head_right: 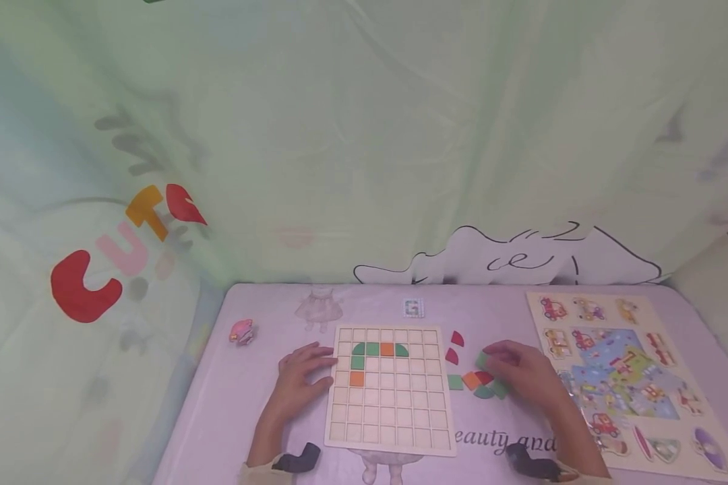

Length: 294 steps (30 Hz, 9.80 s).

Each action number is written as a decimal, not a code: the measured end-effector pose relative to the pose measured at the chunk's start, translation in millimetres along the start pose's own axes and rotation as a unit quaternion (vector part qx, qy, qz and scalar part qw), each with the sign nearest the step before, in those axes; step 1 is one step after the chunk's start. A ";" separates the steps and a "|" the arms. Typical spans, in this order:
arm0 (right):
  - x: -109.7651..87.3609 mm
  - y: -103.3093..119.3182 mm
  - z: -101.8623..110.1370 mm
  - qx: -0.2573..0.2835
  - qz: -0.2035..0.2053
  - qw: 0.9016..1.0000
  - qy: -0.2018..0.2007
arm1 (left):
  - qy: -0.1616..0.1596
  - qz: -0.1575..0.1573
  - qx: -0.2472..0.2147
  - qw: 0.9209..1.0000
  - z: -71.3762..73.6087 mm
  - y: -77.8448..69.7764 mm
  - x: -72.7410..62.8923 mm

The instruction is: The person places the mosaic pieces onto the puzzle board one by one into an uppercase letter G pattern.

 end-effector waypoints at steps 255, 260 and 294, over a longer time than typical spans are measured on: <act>16.6 57.0 -85.3 0.119 0.115 0.984 0.070 | -0.002 0.004 -0.008 1.000 2.1 -0.3 -2.4; 16.3 73.2 -105.4 0.099 0.122 0.982 0.106 | -0.001 0.003 -0.013 1.000 2.7 -0.6 -2.3; 13.6 124.2 -168.7 0.066 0.208 0.955 0.203 | 0.007 0.015 -0.018 1.000 3.0 -2.4 -1.0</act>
Point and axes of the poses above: each hand's wrist, its own x-axis towards the middle knuckle, its own z-axis out of the back of the hand, y = z × x, the point moved 3 cm from there along x, towards the middle knuckle, and after that the axes turned 8 degrees about y, right-handed, at the moved point
